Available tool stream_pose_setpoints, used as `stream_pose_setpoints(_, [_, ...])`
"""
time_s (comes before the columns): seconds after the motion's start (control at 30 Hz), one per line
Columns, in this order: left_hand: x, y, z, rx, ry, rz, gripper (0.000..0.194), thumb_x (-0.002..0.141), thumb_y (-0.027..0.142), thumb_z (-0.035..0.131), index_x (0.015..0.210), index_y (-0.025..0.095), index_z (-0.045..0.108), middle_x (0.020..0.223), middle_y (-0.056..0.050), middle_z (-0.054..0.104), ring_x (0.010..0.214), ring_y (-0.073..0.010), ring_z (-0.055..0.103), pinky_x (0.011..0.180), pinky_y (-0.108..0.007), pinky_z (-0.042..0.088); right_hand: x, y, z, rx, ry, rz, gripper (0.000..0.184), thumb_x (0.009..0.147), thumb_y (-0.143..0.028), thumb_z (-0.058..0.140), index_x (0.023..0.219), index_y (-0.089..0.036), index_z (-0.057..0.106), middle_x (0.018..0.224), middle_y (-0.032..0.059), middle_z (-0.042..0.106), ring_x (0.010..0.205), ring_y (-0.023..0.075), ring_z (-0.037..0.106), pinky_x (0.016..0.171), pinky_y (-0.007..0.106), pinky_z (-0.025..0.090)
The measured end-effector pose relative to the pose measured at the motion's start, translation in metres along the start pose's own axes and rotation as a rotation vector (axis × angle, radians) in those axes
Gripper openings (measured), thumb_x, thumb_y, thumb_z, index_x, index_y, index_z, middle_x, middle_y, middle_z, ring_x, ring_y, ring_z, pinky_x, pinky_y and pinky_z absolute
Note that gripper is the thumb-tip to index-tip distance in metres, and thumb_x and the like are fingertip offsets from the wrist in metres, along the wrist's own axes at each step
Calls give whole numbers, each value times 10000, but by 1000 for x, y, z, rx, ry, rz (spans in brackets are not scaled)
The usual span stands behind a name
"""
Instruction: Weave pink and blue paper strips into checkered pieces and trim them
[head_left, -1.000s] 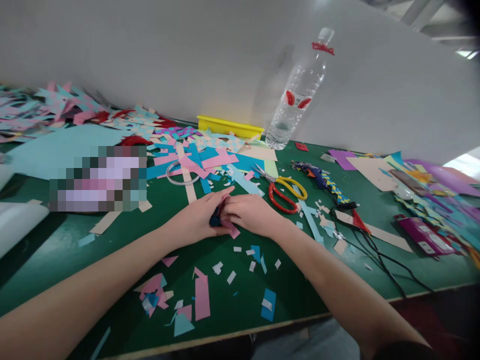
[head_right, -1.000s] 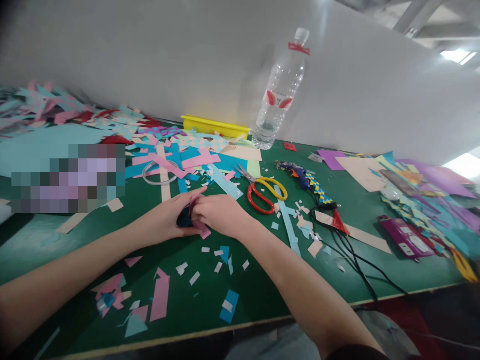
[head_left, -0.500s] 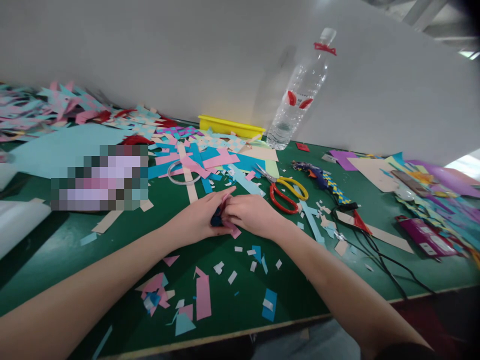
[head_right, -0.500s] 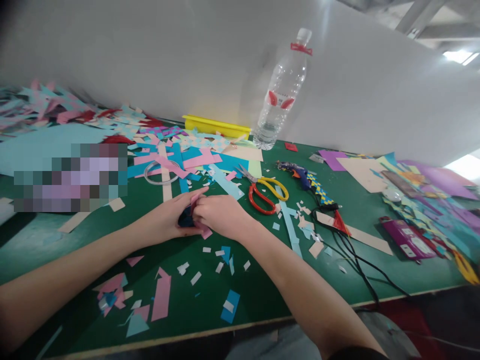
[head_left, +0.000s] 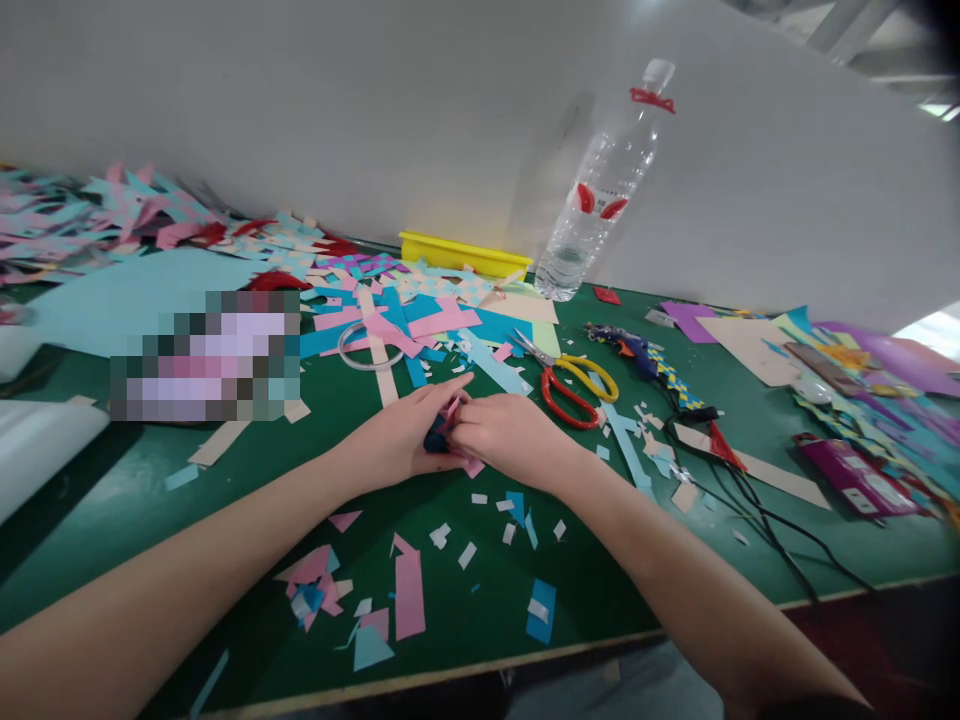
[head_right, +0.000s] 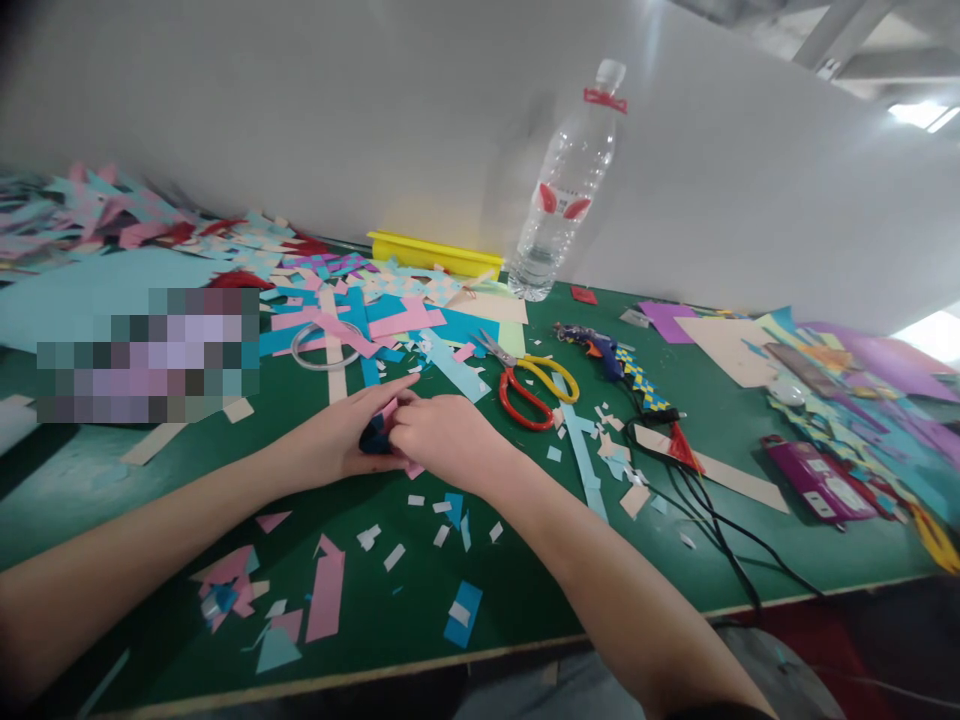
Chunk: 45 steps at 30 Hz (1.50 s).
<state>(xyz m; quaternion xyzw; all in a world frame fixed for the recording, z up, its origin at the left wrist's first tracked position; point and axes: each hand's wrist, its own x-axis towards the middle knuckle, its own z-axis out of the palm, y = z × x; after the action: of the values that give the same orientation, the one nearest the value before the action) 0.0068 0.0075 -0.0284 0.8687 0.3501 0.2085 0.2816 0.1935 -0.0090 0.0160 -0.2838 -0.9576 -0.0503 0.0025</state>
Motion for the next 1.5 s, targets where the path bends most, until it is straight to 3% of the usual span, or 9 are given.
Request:
stream_pose_setpoints(0.3, [0, -3, 3, 14, 19, 9, 893, 746, 512, 660, 1459, 289, 170, 1318, -110, 491, 1177, -303, 498, 943, -440, 443, 0, -3, 2, -93, -6, -32, 66, 844, -151, 582, 800, -131, 627, 813, 68, 639, 817, 187, 593, 601, 291, 417])
stream_pose_setpoints(0.63, [0, -4, 3, -5, 28, 19, 893, 741, 545, 653, 1459, 277, 193, 1355, -111, 471, 1206, -307, 483, 962, -429, 439, 2, 2, 6, -61, 0, -49, 156, 904, -178, 474, 861, -116, 611, 886, 80, 647, 903, 196, 590, 685, 289, 453])
stream_pose_setpoints(1.13, [0, 0, 2, 16, 28, 6, 890, 740, 552, 654, 1455, 254, 216, 1365, -107, 471, 1230, -286, 468, 991, -410, 420, 1, 8, 2, 201, -10, 76, 134, 895, -202, 511, 849, -141, 621, 908, 52, 626, 813, 148, 566, 614, 256, 378])
stream_pose_setpoints(1.3, [0, 4, -1, 19, 15, -30, 898, 734, 554, 658, 1456, 251, 221, 1388, -95, 457, 1236, -283, 469, 997, -399, 415, -3, 11, 4, 157, 33, 5, 218, 941, -223, 436, 853, -169, 628, 904, 35, 630, 837, 145, 560, 598, 259, 349])
stream_pose_setpoints(1.5, [0, 3, -5, -61, -11, -26, 939, 709, 518, 694, 1459, 284, 180, 1350, -63, 494, 1196, -265, 510, 973, -377, 437, -1, 7, 1, 19, 10, -51, 192, 915, -185, 487, 762, -158, 600, 797, 21, 630, 810, 149, 555, 547, 268, 324])
